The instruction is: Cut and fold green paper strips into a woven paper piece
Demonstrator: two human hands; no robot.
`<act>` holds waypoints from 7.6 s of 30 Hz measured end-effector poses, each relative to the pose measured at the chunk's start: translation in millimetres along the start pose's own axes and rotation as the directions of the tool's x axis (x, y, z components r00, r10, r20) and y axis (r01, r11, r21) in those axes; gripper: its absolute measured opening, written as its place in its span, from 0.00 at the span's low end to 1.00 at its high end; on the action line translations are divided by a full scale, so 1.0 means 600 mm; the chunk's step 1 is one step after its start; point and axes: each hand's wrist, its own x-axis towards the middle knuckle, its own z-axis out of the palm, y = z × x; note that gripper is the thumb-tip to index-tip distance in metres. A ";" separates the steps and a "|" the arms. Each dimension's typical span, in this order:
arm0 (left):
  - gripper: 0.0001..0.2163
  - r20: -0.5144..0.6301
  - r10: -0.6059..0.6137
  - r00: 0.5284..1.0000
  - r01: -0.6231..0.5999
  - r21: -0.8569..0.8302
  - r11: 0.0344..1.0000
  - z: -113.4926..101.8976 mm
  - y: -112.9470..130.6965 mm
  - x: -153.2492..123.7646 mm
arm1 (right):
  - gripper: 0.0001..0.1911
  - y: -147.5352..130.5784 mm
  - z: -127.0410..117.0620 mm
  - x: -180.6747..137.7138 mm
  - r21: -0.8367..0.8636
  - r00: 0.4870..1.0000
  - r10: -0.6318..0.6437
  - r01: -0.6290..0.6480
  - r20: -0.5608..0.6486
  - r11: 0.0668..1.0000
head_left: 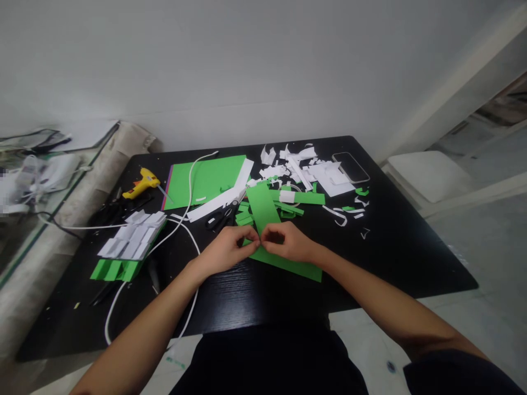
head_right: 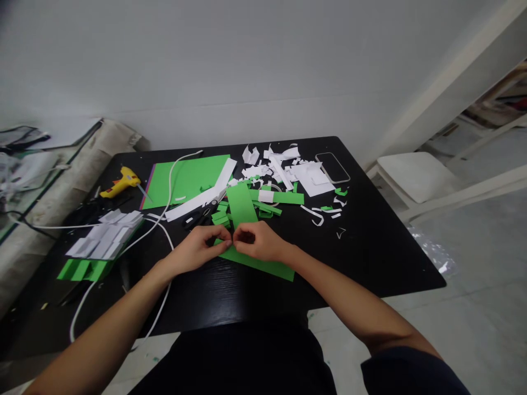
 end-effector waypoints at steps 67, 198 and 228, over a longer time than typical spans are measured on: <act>0.17 -0.356 0.035 0.934 -0.187 -0.403 0.896 -0.048 -0.008 0.000 | 0.22 -0.006 -0.008 -0.002 0.561 0.964 0.224 -0.266 0.144 0.784; 0.13 -0.400 -0.195 0.895 -0.087 -0.588 0.804 0.010 0.004 0.010 | 0.13 -0.010 0.017 0.002 0.278 0.972 0.082 -0.018 -0.220 0.961; 0.14 -0.097 -0.176 0.980 0.075 -0.638 0.767 0.023 0.006 0.001 | 0.17 -0.016 0.011 -0.002 0.380 0.954 0.015 0.105 -0.299 0.919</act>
